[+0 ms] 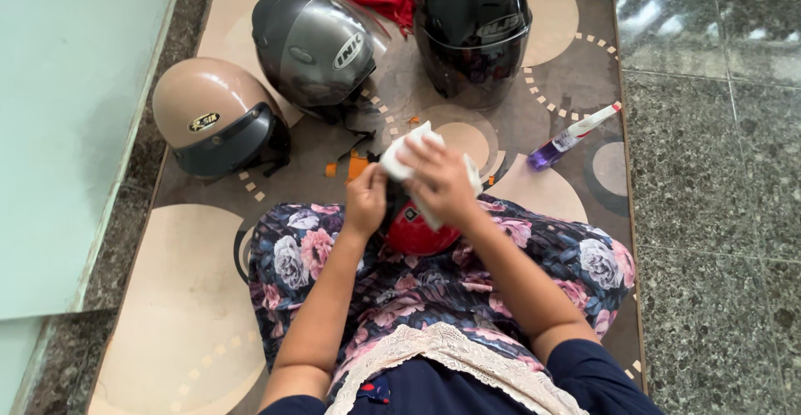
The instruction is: The person sits on the floor and wipes a red motorcycle helmet with a white cloth. They rotate the helmet to clean different sides, including the visor and straps, while other helmets remain on the floor nearby.
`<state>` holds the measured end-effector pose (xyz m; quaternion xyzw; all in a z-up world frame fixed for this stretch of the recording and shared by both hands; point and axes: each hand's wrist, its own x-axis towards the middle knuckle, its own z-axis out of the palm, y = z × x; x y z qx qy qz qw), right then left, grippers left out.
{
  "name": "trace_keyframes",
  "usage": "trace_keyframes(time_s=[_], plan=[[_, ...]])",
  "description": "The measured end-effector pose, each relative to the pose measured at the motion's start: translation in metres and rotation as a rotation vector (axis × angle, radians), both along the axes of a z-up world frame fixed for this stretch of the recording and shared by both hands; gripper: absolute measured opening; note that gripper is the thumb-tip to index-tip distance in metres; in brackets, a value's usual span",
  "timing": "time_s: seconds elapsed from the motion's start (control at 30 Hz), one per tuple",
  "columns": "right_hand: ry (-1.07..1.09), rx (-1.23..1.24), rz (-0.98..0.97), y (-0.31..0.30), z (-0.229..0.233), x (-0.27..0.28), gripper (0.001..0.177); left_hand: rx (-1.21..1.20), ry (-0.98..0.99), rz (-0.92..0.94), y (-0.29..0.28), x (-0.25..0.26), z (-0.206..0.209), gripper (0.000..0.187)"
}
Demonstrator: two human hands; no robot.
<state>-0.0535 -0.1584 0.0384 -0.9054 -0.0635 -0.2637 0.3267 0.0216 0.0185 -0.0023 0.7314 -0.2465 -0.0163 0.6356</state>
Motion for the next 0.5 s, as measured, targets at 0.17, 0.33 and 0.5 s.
trace_keyframes(time_s=[0.17, 0.33, 0.5], plan=[[0.316, 0.382, -0.175, -0.012, 0.011, 0.015, 0.037, 0.141, -0.074, -0.014, -0.019, -0.020, 0.033, 0.027], [0.032, -0.082, -0.309, 0.025, 0.005, -0.016, 0.044, 0.187, -0.046, 0.040, -0.035, -0.004, 0.028, 0.028], [0.027, -0.260, -0.317, 0.044, -0.013, -0.066, 0.048, 0.010, 0.165, -0.097, -0.049, 0.029, 0.006, 0.037]])
